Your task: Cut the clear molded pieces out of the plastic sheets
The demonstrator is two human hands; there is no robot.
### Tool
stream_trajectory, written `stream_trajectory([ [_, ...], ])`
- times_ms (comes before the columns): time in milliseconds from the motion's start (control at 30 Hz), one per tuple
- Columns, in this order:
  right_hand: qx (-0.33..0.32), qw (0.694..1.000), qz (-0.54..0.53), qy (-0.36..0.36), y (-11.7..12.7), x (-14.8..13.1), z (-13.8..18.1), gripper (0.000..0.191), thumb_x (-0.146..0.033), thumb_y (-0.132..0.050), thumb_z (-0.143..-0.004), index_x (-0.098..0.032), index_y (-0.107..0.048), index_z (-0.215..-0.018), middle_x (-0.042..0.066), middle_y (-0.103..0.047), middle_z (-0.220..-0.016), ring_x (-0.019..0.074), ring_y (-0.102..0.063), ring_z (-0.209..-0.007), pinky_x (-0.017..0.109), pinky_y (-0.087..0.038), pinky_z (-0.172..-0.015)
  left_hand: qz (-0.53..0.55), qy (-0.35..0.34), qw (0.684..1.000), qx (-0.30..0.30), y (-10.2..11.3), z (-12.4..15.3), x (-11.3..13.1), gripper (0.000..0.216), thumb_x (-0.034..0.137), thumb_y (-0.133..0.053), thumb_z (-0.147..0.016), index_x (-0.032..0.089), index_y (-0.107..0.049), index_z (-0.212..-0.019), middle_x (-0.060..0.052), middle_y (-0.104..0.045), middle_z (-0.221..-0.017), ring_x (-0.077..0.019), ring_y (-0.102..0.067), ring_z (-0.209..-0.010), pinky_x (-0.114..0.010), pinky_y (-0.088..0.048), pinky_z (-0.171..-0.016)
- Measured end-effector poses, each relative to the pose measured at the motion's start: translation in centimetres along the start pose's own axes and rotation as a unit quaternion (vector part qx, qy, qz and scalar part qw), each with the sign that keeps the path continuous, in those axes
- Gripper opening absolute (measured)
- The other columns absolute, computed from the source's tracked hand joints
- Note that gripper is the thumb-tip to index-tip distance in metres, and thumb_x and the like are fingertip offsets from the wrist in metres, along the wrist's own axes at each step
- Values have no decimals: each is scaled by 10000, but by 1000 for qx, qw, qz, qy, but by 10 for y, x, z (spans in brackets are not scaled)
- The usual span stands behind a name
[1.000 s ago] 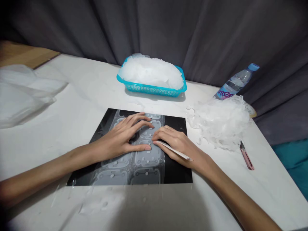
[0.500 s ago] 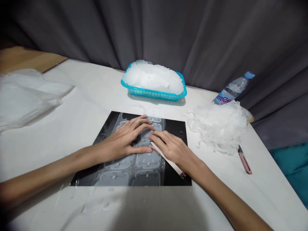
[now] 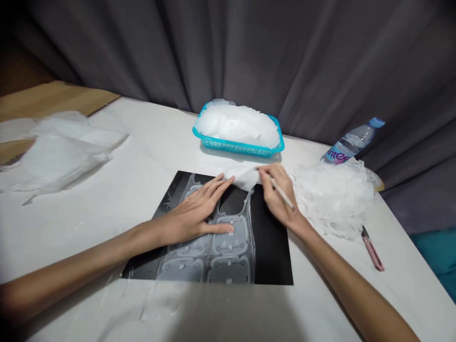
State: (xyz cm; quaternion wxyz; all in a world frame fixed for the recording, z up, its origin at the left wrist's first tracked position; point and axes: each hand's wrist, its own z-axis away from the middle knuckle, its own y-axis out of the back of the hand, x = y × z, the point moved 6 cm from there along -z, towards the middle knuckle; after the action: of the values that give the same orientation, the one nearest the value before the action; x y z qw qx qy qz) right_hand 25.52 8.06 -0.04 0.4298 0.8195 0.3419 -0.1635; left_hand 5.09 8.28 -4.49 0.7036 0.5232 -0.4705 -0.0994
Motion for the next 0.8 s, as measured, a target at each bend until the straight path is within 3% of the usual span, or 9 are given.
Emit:
stream_trajectory([
  [67, 36, 998, 2, -41, 11, 16, -19, 185, -259, -571, -1009, -210, -722, -914, 54, -698, -897, 231, -666, -891, 379, -531, -818, 13, -6, 1000, 5, 0, 2, -1, 1122, 782, -571, -897, 231, 6, -1686, -196, -135, -1744, -401, -82, -1616, -617, -289, -1234],
  [100, 22, 998, -6, -51, 13, 20, -26, 188, -275, -584, -1002, -210, -733, -908, 52, -701, -894, 231, -666, -886, 378, -525, -816, 23, -11, 1000, 14, 1, 3, -2, 1123, 775, -587, -893, 243, 8, -1684, -191, -141, -1741, -400, -102, -1611, -613, -296, -1233],
  [200, -62, 995, -52, -54, 14, 14, -31, 180, -313, -612, -998, -219, -762, -967, 56, -729, -977, 232, -675, -949, 378, -517, -849, 68, -19, 995, 75, 8, 5, -3, 1101, 737, -679, -857, 282, -90, -1669, -175, -281, -1669, -391, -277, -1542, -582, -349, -1210],
  [333, -212, 968, -130, -46, 5, -19, -18, 197, -334, -608, -1016, -241, -775, -1066, 56, -730, -1068, 210, -678, -933, 373, -532, -837, 108, -16, 973, 203, 28, 1, -2, 972, 643, -777, -831, 278, -295, -1593, -137, -495, -1443, -347, -467, -1353, -536, -425, -1134],
  [433, -276, 941, -193, -42, 0, -41, -11, 214, -338, -616, -1020, -265, -741, -1176, 48, -706, -1124, 158, -666, -789, 337, -543, -734, 151, -50, 969, 189, 35, -14, 1, 589, 514, -732, -924, 247, -541, -1412, -90, -628, -1245, -282, -580, -1149, -457, -482, -1012],
  [500, -234, 946, -218, -51, 5, -45, -14, 224, -359, -641, -1011, -267, -709, -1203, 42, -689, -1130, 136, -644, -719, 323, -533, -683, 205, -42, 967, 145, 36, -24, -4, 288, 449, -666, -976, 202, -685, -1123, -56, -681, -1045, -232, -621, -962, -384, -498, -882],
  [567, -152, 963, -215, -48, 14, -42, -19, 232, -425, -577, -1045, -251, -706, -1129, 43, -676, -1095, 142, -623, -712, 344, -527, -702, 281, -6, 951, 127, 36, -31, -14, 259, 430, -654, -971, 178, -672, -914, -32, -663, -888, -196, -618, -828, -333, -484, -777],
  [700, -75, 992, -106, 9, 20, -37, -19, 580, -490, -240, -1127, -239, -700, -880, 65, -680, -999, 231, -593, -966, 444, -469, -926, 414, 37, 902, 114, 34, -35, -26, 263, 425, -720, -890, 184, -616, -890, -18, -647, -801, -173, -634, -755, -303, -490, -734],
  [800, -83, 994, -24, 62, 5, -39, -9, 489, -416, -296, -1131, -237, -609, -800, 61, -643, -932, 246, -544, -987, 447, -439, -940, 427, 64, 896, 103, 32, -33, -28, 242, 397, -743, -838, 190, -625, -885, -21, -665, -796, -176, -634, -761, -289, -493, -735],
])
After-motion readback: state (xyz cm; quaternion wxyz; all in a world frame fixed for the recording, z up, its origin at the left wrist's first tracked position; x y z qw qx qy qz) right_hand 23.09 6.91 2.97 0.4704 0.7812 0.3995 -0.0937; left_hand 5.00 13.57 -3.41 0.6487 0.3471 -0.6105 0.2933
